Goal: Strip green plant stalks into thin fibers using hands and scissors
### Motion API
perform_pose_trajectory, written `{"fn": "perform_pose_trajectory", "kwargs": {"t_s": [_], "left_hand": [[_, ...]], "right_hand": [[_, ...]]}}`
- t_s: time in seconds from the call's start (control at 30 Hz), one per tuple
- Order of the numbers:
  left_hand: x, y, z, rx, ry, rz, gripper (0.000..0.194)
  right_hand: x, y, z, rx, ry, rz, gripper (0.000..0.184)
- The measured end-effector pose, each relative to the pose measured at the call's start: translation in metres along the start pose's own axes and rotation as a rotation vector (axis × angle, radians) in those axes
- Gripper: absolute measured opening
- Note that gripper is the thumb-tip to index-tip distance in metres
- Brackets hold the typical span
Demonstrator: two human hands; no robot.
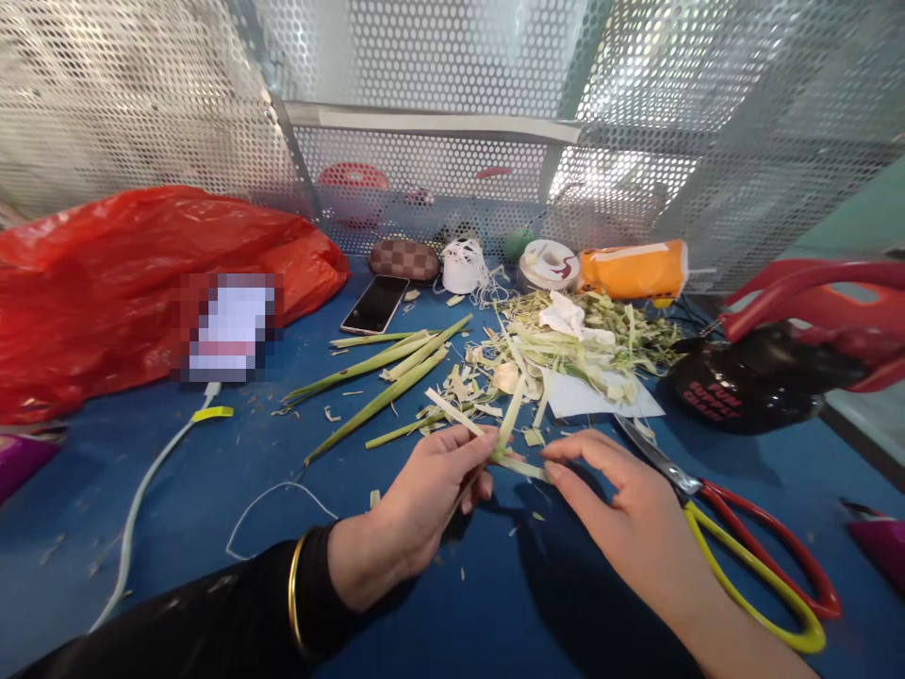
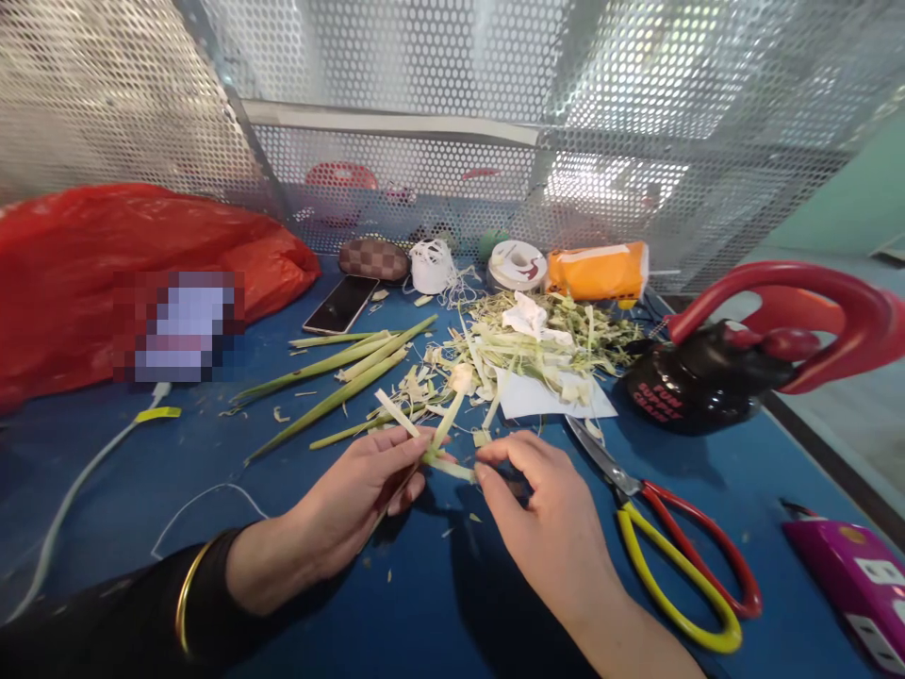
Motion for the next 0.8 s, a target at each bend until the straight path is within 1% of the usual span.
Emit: {"fn": "perform_pose_trajectory", "kwargs": {"t_s": [0.03, 0.1, 0.27, 0.37, 0.47, 0.57, 0.63, 0.8], "left_hand": [[0.000, 0.001, 0.000, 0.004, 0.010, 0.000, 0.025], [-0.001, 0.004, 0.000, 0.024, 0.022, -0.014, 0.024], [0.004, 0.011, 0.005, 0.043, -0.001, -0.097, 0.021], [0.007, 0.012, 0.006, 0.040, -0.006, -0.110, 0.019], [0.009, 0.013, 0.006, 0.044, -0.012, -0.088, 0.019], [0.009, 0.014, 0.006, 0.035, -0.012, -0.059, 0.017], [0.008, 0.013, 0.006, 0.009, 0.000, -0.060, 0.015], [0.010, 0.008, 0.005, -0.036, 0.027, -0.100, 0.014]], "right_hand": [[-0.001, -0.002, 0.000, -0.041, -0.016, 0.015, 0.011], [-0.001, -0.003, 0.000, -0.087, -0.040, 0.003, 0.011], [0.008, 0.005, 0.002, -0.058, -0.089, -0.089, 0.008], [0.014, 0.006, 0.003, -0.059, -0.109, -0.065, 0.009], [0.016, 0.006, 0.003, -0.058, -0.095, -0.037, 0.013], [0.014, 0.007, 0.002, -0.048, -0.054, -0.056, 0.016], [0.011, 0.008, 0.001, -0.023, -0.002, -0.080, 0.017], [0.000, 0.019, 0.001, 0.115, 0.200, -0.157, 0.019]]}}
Point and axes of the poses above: each hand's wrist, its own z-axis away from the middle knuckle, its own y-axis out of the palm, x = y × z, the point moved 9 cm from there along -z, towards the middle knuckle, and after that the axes turned 8 degrees about z, right-handed, at the moved point
